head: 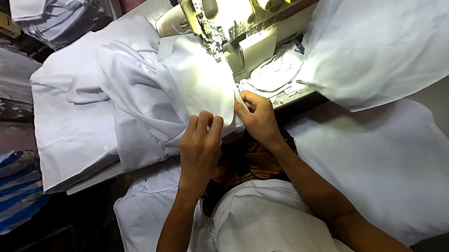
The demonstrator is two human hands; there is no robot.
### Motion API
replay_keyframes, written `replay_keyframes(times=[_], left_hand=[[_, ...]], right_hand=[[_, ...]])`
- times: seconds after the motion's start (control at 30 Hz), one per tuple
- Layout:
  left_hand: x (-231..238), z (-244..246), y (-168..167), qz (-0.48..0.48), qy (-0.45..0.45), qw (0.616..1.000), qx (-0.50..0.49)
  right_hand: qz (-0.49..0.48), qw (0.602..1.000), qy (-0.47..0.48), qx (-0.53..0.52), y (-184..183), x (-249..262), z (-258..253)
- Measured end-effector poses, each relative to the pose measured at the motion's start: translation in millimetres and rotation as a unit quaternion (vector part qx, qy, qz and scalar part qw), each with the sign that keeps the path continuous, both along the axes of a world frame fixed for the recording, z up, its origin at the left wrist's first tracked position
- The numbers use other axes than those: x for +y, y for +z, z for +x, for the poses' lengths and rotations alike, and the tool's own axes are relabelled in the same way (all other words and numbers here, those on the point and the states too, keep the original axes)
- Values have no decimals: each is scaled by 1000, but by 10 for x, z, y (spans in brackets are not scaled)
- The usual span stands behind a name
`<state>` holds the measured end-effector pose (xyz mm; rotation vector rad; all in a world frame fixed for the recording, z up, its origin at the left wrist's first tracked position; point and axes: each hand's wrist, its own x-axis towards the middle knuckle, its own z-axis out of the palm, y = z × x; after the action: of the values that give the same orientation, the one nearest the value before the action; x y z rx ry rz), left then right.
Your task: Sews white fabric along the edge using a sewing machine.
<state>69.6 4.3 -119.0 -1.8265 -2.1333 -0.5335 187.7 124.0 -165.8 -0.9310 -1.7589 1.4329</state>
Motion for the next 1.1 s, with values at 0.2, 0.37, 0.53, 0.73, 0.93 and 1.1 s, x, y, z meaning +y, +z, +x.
replay_keyframes(times=[0.2,0.37,0.53,0.73,0.93,1.1], left_hand=[[144,62,376,138,26,990,-6],[231,163,400,133,13,991,6],[119,262,-81,111,23,993,36],[-60,426,-502,76,73,994,-6],[-46,494,-541,104,82,989,-60],[31,508,-474,107,83,989,-60]], right_hand=[[-5,1000,9,15,163,-41,36],[-9,999,14,28,207,-55,80],[-7,1000,14,28,20,-74,102],[-3,1000,-14,-12,-181,-213,170],[6,1000,-28,4,-232,-270,192],[15,999,-29,9,-187,-222,188]])
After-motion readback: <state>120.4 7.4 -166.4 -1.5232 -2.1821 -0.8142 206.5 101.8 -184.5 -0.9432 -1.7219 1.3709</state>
